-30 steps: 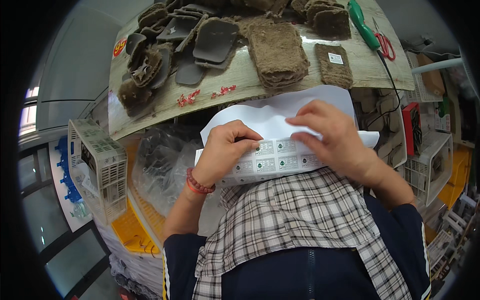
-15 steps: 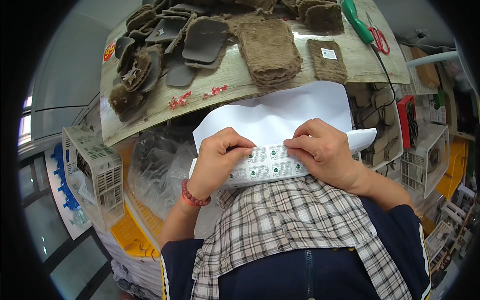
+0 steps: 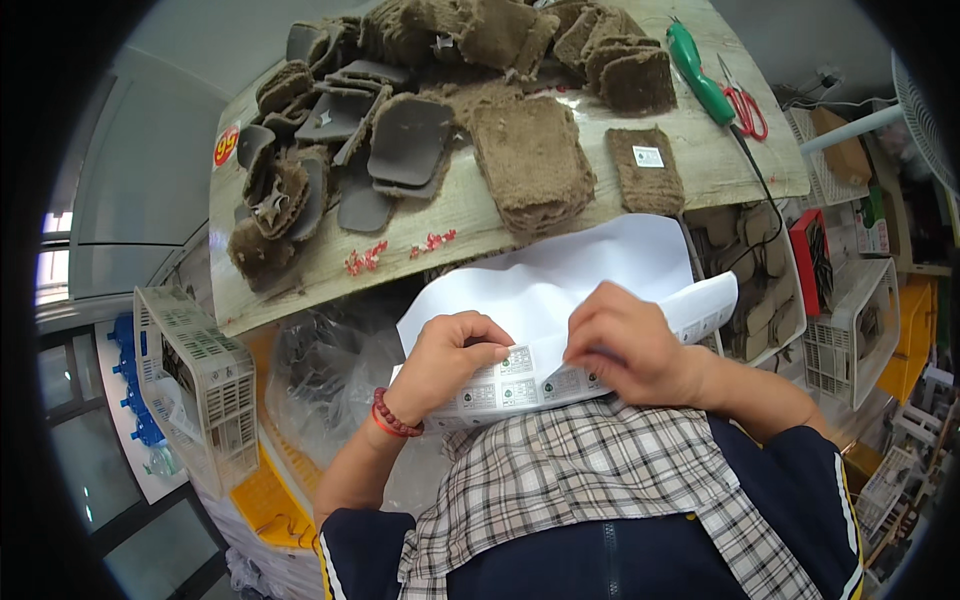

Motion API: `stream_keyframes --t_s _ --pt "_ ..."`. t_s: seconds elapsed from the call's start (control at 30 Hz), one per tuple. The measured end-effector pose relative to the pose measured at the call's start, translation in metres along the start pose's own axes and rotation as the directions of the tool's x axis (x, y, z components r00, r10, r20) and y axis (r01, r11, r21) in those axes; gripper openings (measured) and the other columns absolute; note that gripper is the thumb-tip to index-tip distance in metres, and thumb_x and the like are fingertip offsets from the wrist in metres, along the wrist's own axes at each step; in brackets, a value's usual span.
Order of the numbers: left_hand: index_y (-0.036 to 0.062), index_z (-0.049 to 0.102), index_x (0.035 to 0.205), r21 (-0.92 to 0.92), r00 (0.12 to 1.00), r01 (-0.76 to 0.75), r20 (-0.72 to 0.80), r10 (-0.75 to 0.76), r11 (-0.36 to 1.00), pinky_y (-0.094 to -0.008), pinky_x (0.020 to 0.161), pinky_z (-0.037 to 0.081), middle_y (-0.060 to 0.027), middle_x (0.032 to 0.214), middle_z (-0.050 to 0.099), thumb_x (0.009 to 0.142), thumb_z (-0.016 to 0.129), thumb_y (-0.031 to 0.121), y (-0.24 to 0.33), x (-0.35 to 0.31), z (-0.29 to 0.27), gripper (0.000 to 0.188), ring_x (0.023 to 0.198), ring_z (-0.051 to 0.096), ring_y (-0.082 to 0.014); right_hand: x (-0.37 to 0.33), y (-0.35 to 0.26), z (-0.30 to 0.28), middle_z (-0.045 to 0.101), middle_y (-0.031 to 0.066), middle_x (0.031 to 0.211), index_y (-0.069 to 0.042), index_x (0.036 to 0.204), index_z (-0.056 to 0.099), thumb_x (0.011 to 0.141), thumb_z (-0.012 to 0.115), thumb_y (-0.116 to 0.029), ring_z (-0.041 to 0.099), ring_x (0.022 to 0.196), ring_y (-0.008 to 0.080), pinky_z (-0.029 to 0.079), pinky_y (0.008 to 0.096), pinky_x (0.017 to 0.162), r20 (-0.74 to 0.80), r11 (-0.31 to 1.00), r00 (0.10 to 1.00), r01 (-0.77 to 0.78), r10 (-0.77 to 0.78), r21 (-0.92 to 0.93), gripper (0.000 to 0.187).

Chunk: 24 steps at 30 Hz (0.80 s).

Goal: The person applies small white labels to the soles of brown fuzzy slippers. They peel each label from a sheet, place it on a slipper sole, and press it down, repeating the process for multiple slippers.

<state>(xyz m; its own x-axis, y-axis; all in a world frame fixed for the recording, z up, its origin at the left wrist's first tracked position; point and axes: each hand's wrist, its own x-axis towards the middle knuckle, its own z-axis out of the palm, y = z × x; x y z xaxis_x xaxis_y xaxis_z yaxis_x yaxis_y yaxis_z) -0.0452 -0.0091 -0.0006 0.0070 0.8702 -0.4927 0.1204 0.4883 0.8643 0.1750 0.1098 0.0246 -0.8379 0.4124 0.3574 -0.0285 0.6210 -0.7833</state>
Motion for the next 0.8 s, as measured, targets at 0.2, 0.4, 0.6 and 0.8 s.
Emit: stream_keyframes --t_s 0.2,0.4,0.6,0.8 --pt "0.0006 0.062 0.114 0.671 0.789 -0.405 -0.088 0.609 0.621 -0.0392 0.095 0.044 -0.0137 0.125 0.056 0.078 0.064 -0.003 0.028 0.034 0.001 0.036 0.112 0.054 -0.0325 0.065 0.061 -0.041 0.058 0.0026 0.075 0.001 0.090 0.058 0.091 0.058 -0.005 0.055 0.069 0.0093 0.046 0.0242 0.063 -0.161 0.837 0.864 -0.392 0.477 0.381 0.006" --pt "-0.0004 0.049 0.133 0.913 0.679 -0.277 -0.033 0.733 0.298 -0.0490 0.115 0.022 -0.0158 0.139 0.047 0.082 0.063 0.004 0.044 0.085 -0.003 0.053 0.135 0.038 -0.0310 0.121 0.114 -0.046 0.058 0.0025 0.072 0.000 0.089 0.059 0.090 0.060 -0.011 0.053 0.066 0.0088 0.044 0.0256 0.059 -0.089 0.839 0.868 -0.440 0.489 0.321 0.012" --pt "-0.0025 0.049 0.132 0.913 0.707 -0.277 -0.018 0.707 0.299 -0.0503 0.115 0.021 -0.0164 0.139 0.047 0.084 0.061 0.006 0.038 0.097 -0.003 0.050 0.134 0.040 -0.0311 0.132 0.140 -0.043 0.063 0.0084 0.076 0.002 0.088 0.062 0.086 0.063 -0.012 0.057 0.070 0.0145 0.047 0.0305 0.065 -0.059 0.859 0.862 -0.492 0.503 0.141 0.014" --pt "-0.0033 0.050 0.131 0.913 0.705 -0.280 -0.014 0.709 0.297 -0.0516 0.114 0.021 -0.0161 0.139 0.047 0.083 0.062 0.006 0.035 0.101 -0.002 0.050 0.133 0.040 -0.0316 0.135 0.145 -0.042 0.057 -0.0002 0.076 0.000 0.088 0.060 0.088 0.062 -0.010 0.049 0.069 0.0069 0.043 0.0246 0.061 -0.031 0.859 0.860 -0.505 0.509 0.076 0.010"
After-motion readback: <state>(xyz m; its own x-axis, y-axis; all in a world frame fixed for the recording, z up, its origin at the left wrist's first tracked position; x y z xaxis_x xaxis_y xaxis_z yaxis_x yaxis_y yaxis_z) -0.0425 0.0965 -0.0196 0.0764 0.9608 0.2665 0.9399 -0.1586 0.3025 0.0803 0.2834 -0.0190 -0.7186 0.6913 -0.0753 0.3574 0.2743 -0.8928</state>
